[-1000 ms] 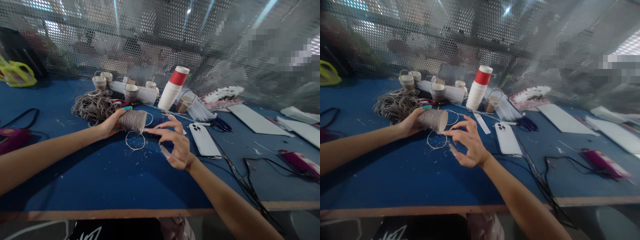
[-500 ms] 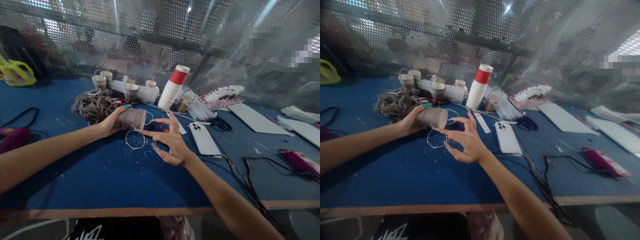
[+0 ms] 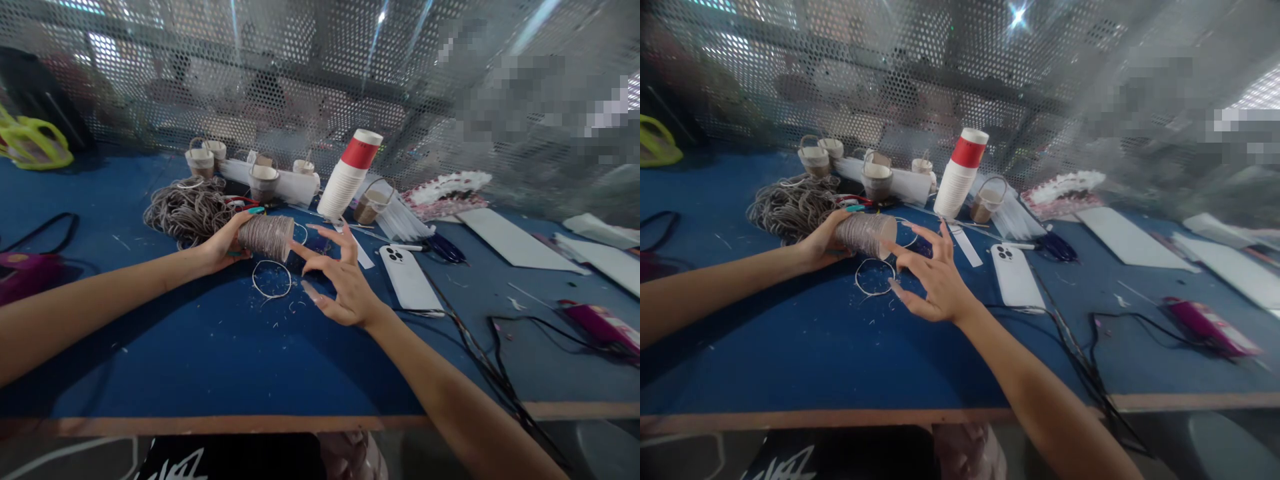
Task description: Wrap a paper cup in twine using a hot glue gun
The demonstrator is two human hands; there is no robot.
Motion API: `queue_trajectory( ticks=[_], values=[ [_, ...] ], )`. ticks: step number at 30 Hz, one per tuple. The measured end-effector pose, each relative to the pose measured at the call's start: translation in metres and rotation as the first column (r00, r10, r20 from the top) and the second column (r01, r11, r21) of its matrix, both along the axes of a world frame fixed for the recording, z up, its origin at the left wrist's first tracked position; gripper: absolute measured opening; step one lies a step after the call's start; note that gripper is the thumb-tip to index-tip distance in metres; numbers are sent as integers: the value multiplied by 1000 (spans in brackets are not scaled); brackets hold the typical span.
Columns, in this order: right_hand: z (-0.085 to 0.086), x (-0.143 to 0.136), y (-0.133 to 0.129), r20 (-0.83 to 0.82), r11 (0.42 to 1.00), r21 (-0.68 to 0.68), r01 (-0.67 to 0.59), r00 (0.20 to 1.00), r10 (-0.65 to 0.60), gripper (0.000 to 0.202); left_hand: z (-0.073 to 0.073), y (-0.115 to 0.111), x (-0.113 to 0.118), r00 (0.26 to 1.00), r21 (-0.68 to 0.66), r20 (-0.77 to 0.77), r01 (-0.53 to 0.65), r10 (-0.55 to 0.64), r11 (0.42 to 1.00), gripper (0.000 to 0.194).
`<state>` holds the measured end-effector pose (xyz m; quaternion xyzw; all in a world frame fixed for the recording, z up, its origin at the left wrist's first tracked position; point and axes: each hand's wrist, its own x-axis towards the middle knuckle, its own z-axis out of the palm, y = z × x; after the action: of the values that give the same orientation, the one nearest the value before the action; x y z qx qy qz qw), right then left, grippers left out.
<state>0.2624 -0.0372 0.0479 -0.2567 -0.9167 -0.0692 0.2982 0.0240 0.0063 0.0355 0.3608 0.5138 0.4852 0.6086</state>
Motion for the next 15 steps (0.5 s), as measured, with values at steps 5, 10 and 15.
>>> queue_trajectory(
  ticks=[5,10,15],
  values=[
    [0,-1,-2,75,999,40,20,997,-23,10,-1,1,0,1000,-22,-10,-18,17,1000,33],
    [1,-4,-2,91,986,164,6,996,-21,7,-1,0,0,1000,-33,-16,-19,18,999,36],
    [0,-7,-2,128,952,304,-33,992,-7,5,0,0,0,1000,-40,-4,-25,24,999,35]
  ],
)
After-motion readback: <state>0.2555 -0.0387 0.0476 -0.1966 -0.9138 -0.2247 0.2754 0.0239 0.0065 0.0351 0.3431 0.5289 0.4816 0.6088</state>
